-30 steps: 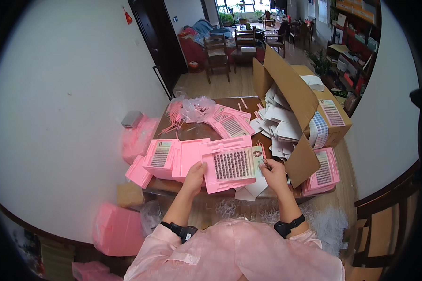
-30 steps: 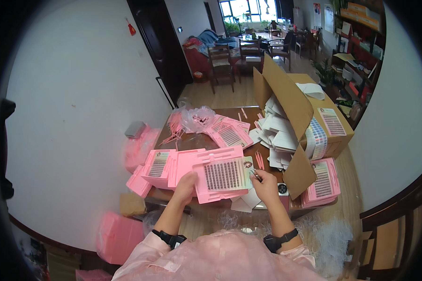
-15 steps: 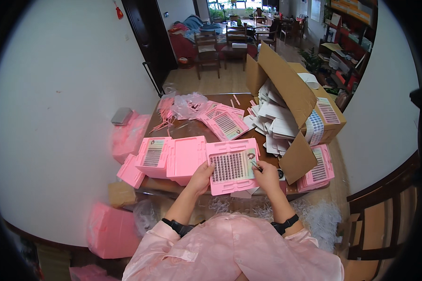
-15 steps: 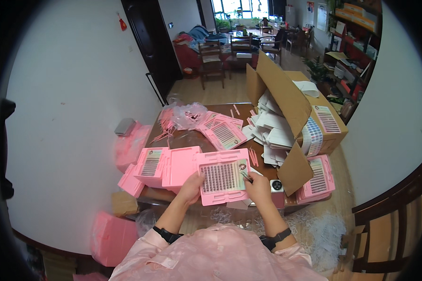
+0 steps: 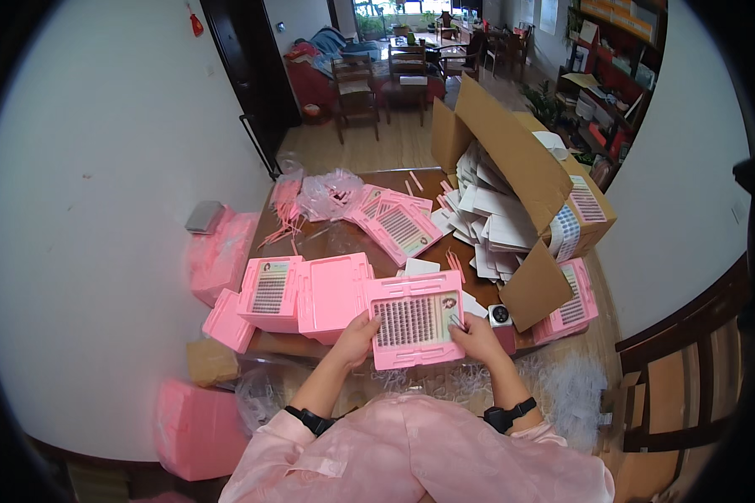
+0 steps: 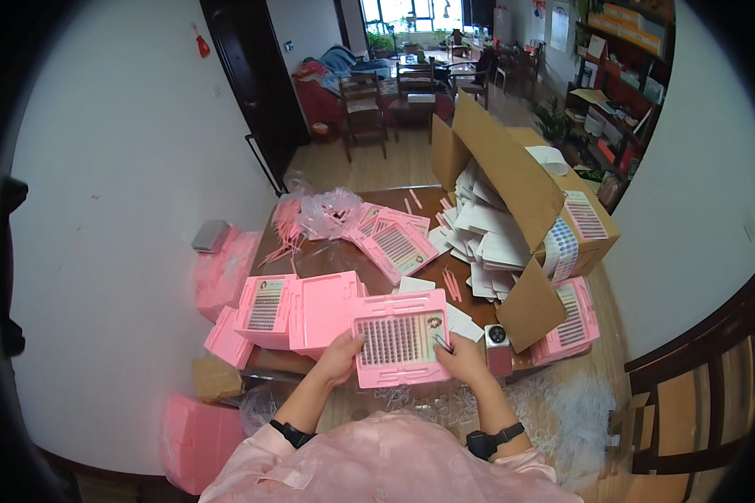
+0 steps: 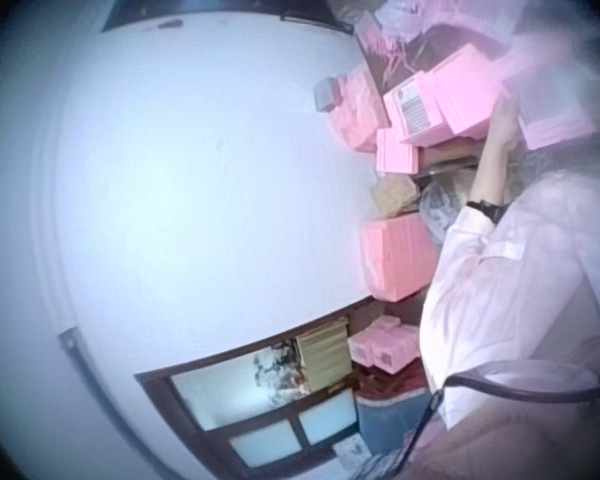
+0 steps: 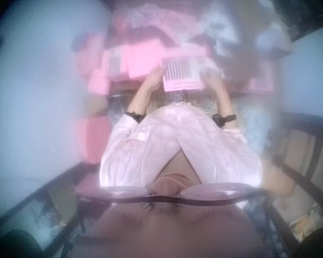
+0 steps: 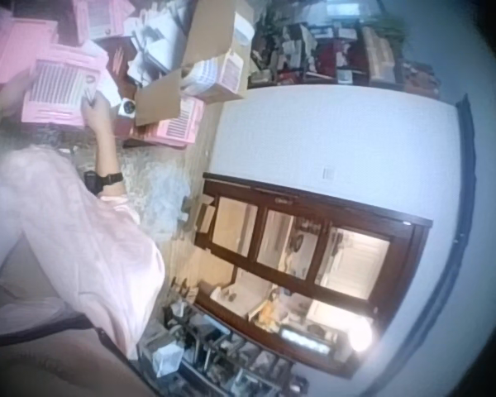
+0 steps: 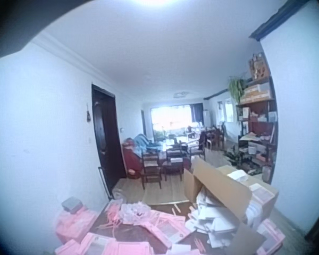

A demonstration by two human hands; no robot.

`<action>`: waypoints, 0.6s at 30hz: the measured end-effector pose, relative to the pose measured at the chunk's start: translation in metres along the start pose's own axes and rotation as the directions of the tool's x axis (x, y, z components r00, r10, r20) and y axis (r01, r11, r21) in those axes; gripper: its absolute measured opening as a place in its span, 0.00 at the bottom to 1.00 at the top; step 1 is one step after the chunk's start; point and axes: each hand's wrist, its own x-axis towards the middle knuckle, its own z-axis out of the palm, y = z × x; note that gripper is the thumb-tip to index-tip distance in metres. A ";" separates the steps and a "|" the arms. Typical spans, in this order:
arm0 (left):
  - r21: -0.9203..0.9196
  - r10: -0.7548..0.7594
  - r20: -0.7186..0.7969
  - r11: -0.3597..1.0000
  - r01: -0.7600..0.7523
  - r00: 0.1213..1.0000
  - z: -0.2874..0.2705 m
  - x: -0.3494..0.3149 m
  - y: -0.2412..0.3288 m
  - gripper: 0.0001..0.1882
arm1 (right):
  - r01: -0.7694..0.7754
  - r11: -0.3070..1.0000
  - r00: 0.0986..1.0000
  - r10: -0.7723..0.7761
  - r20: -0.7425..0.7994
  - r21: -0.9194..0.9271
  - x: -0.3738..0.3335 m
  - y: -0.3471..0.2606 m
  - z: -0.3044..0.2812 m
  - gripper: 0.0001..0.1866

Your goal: The person repeatedly picks up white paper sheets, folds them, and places them into pink rectangular boxes. The person also briefly handles a smartphone and a roll of tape before resuming the folding and packing process.

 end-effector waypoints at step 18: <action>0.400 -0.519 0.151 0.810 0.428 0.841 -0.072 -0.048 -0.020 0.29 | -0.485 0.863 0.800 0.502 -0.329 0.139 0.191 0.070 0.072 0.31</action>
